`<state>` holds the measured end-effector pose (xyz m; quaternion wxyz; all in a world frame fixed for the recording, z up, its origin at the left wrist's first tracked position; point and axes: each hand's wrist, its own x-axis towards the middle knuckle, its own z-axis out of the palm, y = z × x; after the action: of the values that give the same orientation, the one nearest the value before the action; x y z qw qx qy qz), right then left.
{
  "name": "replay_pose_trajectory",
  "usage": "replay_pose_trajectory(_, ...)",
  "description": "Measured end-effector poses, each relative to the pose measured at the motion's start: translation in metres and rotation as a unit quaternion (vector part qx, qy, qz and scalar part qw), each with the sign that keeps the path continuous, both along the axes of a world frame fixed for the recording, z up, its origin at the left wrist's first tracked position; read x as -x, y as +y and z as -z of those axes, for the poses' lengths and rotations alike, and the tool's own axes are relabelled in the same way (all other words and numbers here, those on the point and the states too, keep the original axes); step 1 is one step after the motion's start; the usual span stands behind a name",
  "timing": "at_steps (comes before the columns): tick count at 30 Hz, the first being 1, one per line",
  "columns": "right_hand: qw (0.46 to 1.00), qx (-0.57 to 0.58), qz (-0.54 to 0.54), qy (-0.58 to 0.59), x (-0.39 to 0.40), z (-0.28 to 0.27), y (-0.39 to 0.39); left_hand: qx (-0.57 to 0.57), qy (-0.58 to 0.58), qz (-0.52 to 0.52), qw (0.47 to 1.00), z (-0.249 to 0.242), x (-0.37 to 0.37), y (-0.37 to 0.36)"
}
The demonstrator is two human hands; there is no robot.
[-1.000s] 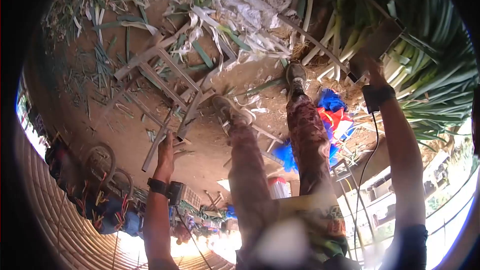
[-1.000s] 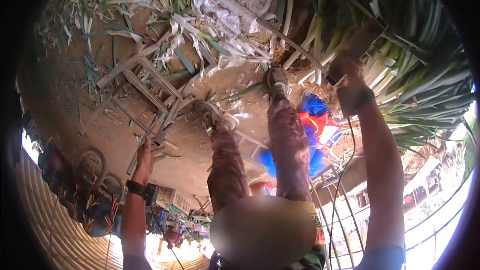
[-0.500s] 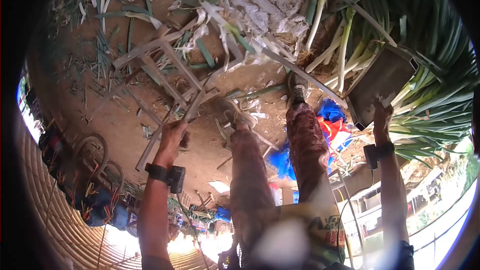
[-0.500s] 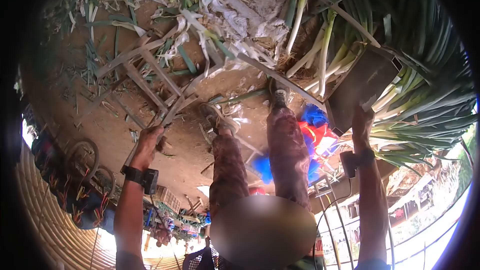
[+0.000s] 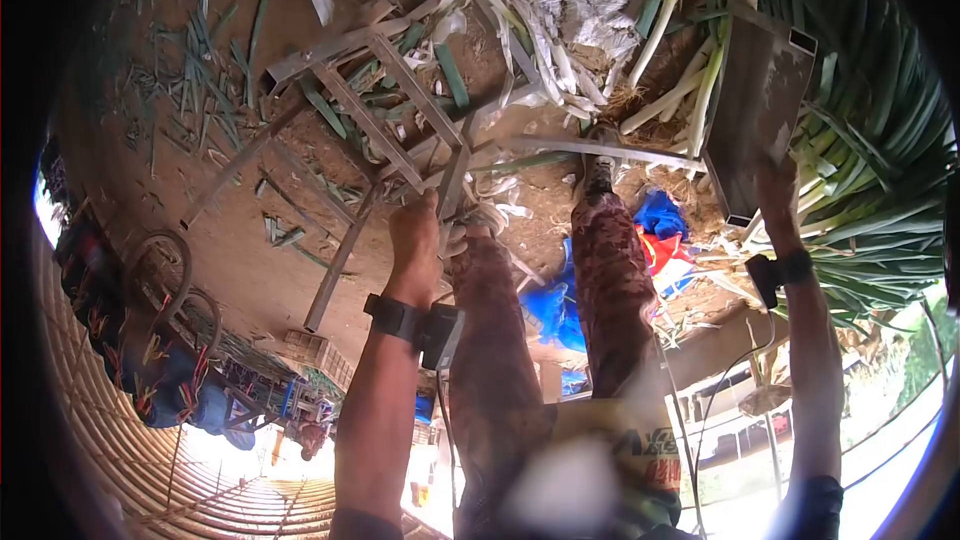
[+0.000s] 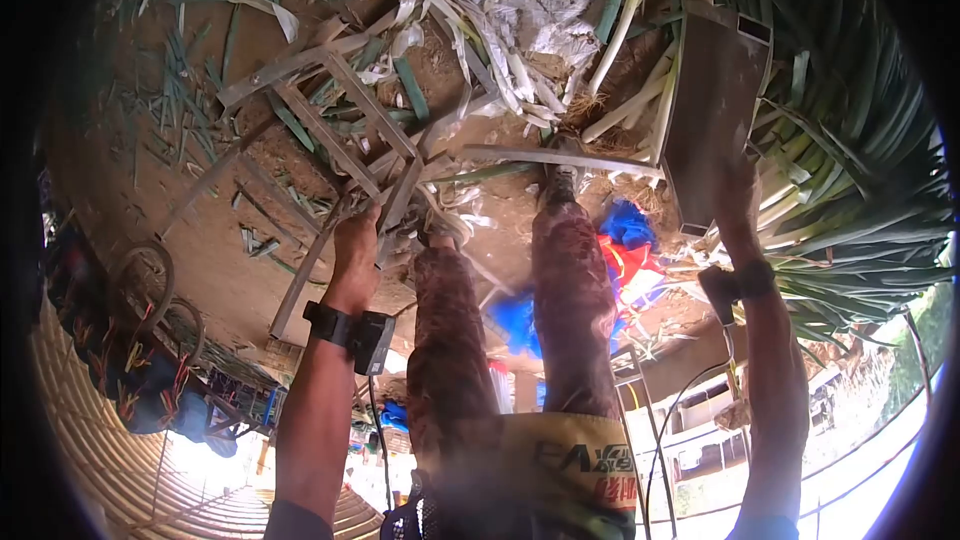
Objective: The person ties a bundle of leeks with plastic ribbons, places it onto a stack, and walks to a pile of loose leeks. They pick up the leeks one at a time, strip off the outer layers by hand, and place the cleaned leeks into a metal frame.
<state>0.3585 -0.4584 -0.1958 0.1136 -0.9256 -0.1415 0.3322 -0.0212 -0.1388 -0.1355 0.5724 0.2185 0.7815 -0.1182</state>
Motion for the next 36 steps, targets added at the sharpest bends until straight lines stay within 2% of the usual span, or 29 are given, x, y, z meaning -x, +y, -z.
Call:
replay_pose_trajectory(1, 0.989, -0.077, -0.109, -0.056, 0.000, 0.003, 0.005, 0.003, 0.003, -0.002, 1.000, 0.000, 0.000, -0.002)
replay_pose_trajectory(2, 0.989, -0.076, -0.110, -0.054, 0.002, 0.004, 0.010, -0.019, 0.000, 0.012, 1.000, 0.000, 0.000, -0.002)
replay_pose_trajectory(4, 0.993, -0.108, -0.011, -0.038, 0.001, 0.000, 0.026, -0.042, -0.006, 0.024, 0.999, -0.002, -0.003, -0.002)
replay_pose_trajectory(7, 0.997, -0.076, -0.028, 0.009, 0.003, -0.017, 0.046, -0.041, 0.002, 0.039, 0.998, -0.003, -0.004, -0.002)
replay_pose_trajectory(10, 0.993, -0.107, -0.037, 0.043, -0.008, 0.002, 0.033, -0.060, -0.022, 0.028, 0.998, 0.000, -0.001, -0.005)
replay_pose_trajectory(13, 0.994, -0.069, -0.073, 0.044, -0.027, 0.019, 0.053, -0.043, 0.045, 0.067, 0.996, -0.001, -0.008, -0.003)
replay_pose_trajectory(16, 0.992, -0.067, -0.102, 0.007, -0.031, 0.012, 0.105, -0.045, 0.029, 0.068, 0.996, -0.002, -0.008, -0.003)
replay_pose_trajectory(17, 0.994, -0.033, -0.105, 0.019, -0.039, 0.025, 0.110, -0.046, 0.031, 0.066, 0.996, -0.003, -0.009, -0.002)
replay_pose_trajectory(21, 0.982, -0.068, -0.174, 0.005, -0.044, 0.053, 0.146, -0.061, 0.015, 0.054, 0.997, 0.000, -0.005, -0.004)
replay_pose_trajectory(25, 0.986, -0.076, -0.130, 0.076, -0.037, 0.056, 0.173, -0.077, 0.023, 0.066, 0.995, -0.001, -0.009, -0.003)
replay_pose_trajectory(27, 0.960, -0.089, -0.264, 0.029, -0.038, 0.077, 0.171, -0.094, 0.027, 0.065, 0.993, -0.001, -0.009, -0.006)
replay_pose_trajectory(28, 0.960, -0.089, -0.265, 0.029, -0.035, 0.079, 0.173, -0.090, 0.032, 0.062, 0.994, -0.001, -0.011, -0.006)
replay_pose_trajectory(30, 0.869, 0.015, -0.487, -0.091, -0.014, 0.077, 0.193, -0.089, 0.038, 0.058, 0.994, -0.001, -0.011, -0.003)
replay_pose_trajectory(31, 0.962, -0.050, -0.265, 0.041, 0.000, 0.066, 0.206, -0.082, 0.035, 0.054, 0.995, -0.001, -0.011, -0.003)
replay_pose_trajectory(34, 0.963, -0.019, -0.263, 0.060, 0.029, 0.064, 0.224, -0.077, 0.043, 0.058, 0.994, -0.002, -0.012, -0.003)
replay_pose_trajectory(36, 0.965, -0.041, -0.256, 0.047, 0.045, 0.065, 0.229, -0.080, 0.055, 0.065, 0.993, -0.003, -0.012, -0.003)
